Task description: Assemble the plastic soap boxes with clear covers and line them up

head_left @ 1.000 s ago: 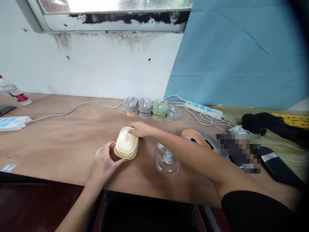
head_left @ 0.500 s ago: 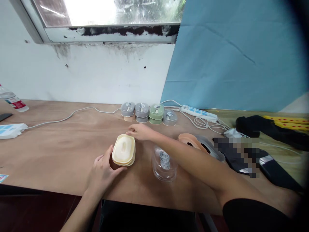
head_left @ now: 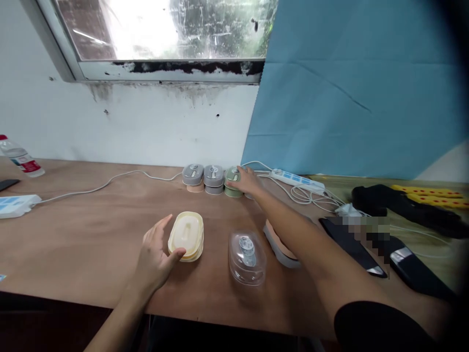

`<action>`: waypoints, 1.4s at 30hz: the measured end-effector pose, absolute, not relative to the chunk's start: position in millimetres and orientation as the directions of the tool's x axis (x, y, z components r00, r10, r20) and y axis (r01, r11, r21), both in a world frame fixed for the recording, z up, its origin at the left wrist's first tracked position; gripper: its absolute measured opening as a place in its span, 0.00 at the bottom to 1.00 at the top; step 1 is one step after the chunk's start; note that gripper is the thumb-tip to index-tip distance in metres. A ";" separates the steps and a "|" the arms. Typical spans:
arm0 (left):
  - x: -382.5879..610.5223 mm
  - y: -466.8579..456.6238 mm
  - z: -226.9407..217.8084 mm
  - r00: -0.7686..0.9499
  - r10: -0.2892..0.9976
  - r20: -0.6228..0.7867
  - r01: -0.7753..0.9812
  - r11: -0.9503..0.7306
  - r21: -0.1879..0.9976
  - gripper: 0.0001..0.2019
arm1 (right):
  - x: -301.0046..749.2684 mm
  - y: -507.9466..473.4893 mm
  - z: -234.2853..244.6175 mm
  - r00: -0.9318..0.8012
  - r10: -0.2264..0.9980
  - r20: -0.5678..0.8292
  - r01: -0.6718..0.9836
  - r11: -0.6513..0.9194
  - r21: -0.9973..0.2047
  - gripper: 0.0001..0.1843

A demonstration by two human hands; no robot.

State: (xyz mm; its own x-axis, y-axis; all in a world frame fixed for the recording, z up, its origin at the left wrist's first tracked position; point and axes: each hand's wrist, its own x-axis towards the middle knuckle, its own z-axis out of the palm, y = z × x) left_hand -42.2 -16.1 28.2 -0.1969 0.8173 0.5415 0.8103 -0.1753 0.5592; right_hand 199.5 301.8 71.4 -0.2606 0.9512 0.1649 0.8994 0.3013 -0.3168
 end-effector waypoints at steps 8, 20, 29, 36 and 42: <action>-18.7 2.6 33.4 -0.091 0.719 0.689 0.826 -0.332 0.456 0.29 | 193.6 300.5 68.2 -0.251 0.941 0.226 0.882 0.319 -0.348 0.53; 4.3 -1.1 53.1 -0.327 0.733 0.596 0.546 -0.368 0.752 0.25 | 236.1 229.1 128.6 -0.248 0.804 0.541 0.555 0.575 -0.601 0.46; 72.5 43.3 90.5 0.050 0.985 0.164 -0.614 -0.100 0.783 0.41 | 238.7 103.8 119.5 -0.589 0.521 0.617 0.117 0.811 -0.573 0.51; 78.5 60.1 80.1 0.017 0.997 0.078 -0.702 -0.044 0.711 0.36 | 239.3 112.0 93.0 -0.442 0.654 0.614 0.089 0.713 -0.696 0.52; 68.4 58.3 77.5 -0.282 0.955 0.091 -0.636 -0.257 0.727 0.30 | 265.6 105.9 92.6 -0.047 0.822 0.568 0.259 0.559 -0.787 0.30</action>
State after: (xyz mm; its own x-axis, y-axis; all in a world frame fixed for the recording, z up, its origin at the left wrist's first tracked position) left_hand 68.4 58.3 77.5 -0.2824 0.9550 0.0908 -0.6362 -0.2573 0.7273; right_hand 265.6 105.9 92.6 -0.0475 0.8217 0.5680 0.2591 0.5593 -0.7874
